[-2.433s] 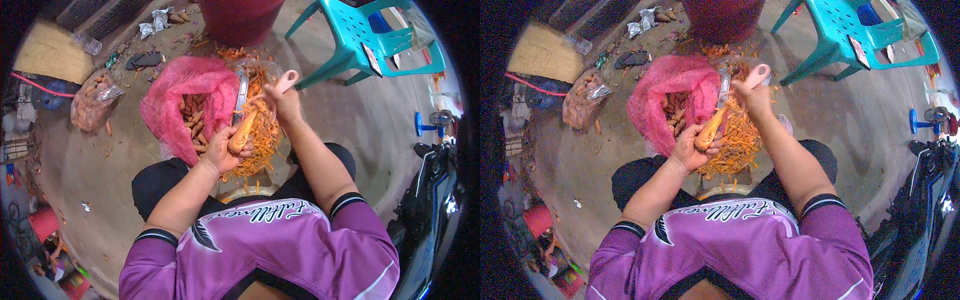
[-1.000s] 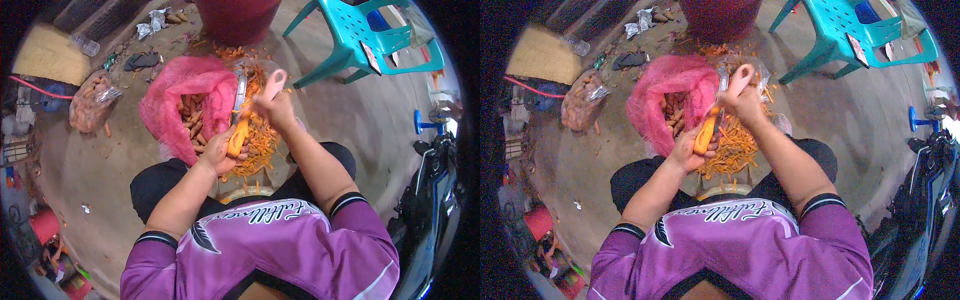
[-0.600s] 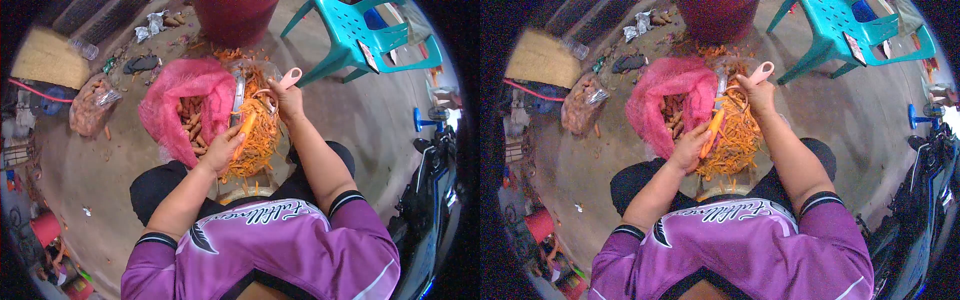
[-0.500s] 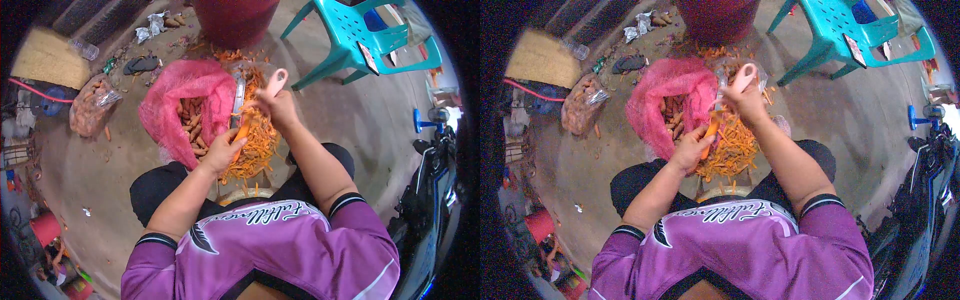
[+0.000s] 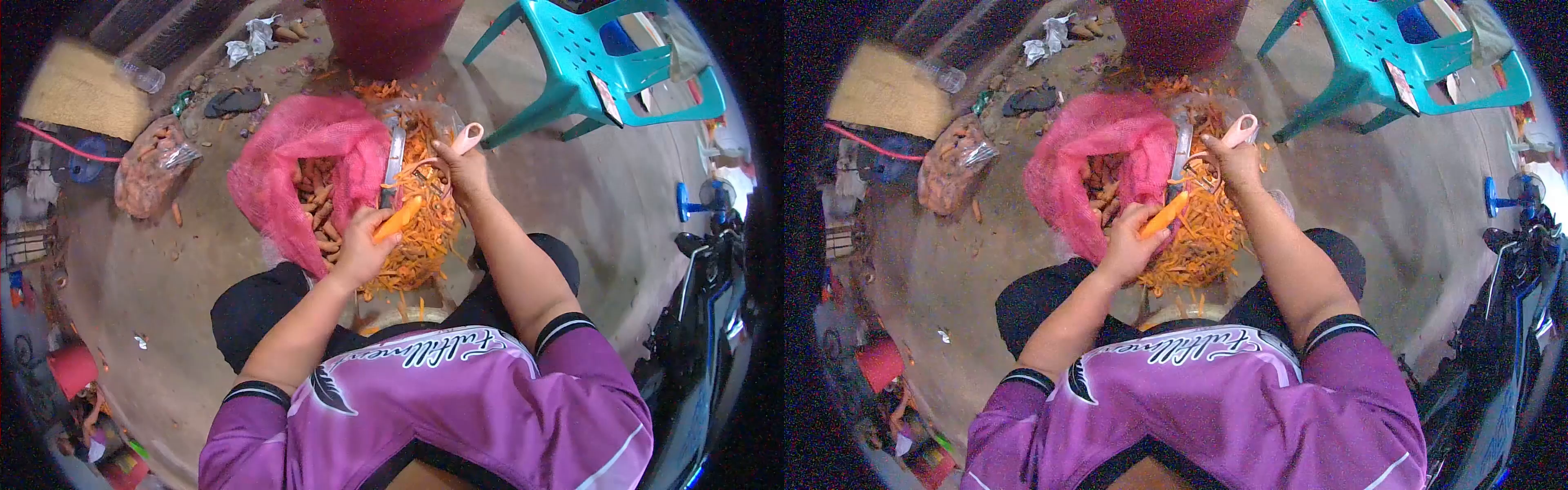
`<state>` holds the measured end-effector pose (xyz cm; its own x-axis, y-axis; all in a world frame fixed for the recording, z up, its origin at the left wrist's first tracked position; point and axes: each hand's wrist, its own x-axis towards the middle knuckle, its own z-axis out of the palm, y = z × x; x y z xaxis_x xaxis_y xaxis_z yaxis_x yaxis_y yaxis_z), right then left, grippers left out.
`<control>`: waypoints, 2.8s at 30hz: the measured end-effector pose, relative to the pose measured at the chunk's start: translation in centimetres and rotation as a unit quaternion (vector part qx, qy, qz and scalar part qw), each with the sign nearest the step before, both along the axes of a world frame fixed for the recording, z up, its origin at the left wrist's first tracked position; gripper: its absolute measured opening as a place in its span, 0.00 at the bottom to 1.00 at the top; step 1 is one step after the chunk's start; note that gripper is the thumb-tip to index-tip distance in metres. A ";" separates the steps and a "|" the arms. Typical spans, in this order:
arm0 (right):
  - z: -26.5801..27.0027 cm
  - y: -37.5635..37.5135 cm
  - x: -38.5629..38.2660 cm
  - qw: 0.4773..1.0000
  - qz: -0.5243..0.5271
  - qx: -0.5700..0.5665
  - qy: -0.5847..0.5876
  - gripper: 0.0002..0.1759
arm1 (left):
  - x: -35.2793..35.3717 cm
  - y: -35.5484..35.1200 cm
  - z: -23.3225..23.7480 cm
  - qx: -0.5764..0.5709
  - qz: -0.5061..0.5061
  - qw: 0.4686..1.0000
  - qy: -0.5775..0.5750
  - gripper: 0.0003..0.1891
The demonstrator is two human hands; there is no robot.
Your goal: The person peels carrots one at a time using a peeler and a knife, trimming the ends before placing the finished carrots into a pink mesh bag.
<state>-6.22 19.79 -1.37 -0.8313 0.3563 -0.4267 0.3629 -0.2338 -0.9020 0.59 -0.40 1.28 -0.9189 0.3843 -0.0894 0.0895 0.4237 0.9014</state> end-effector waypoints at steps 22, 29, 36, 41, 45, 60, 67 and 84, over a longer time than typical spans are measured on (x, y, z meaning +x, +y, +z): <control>-26.0 -8.6 0.0 0.809 0.292 0.439 -0.261 0.33 | -1.5 -6.3 -1.3 0.137 0.121 0.942 -0.281 0.15; -23.3 -9.5 -0.8 0.821 0.298 0.389 -0.293 0.39 | -2.1 -6.7 -1.3 0.224 0.061 0.899 -0.371 0.17; -20.6 -8.4 -0.5 0.869 0.236 0.347 -0.262 0.27 | -2.3 -4.6 -0.1 0.235 0.030 0.902 -0.361 0.21; -9.9 -5.9 -0.8 0.959 0.160 0.056 -0.228 0.18 | -1.2 -2.3 0.0 0.024 -0.033 0.972 -0.230 0.22; -4.8 -2.4 0.3 0.965 0.123 -0.176 -0.152 0.08 | -1.0 -1.1 0.5 -0.178 -0.109 0.977 0.043 0.23; 6.4 2.0 5.6 0.912 0.339 0.206 0.106 0.36 | -1.9 2.3 4.3 0.159 -0.146 0.953 -0.211 0.16; 7.0 1.9 5.3 0.903 0.375 0.182 0.104 0.35 | -2.5 1.9 6.5 0.130 -0.159 0.943 -0.263 0.17; 6.1 -0.4 5.0 0.893 0.294 0.328 0.088 0.26 | -3.6 1.1 3.2 0.251 -0.058 0.829 -0.497 0.14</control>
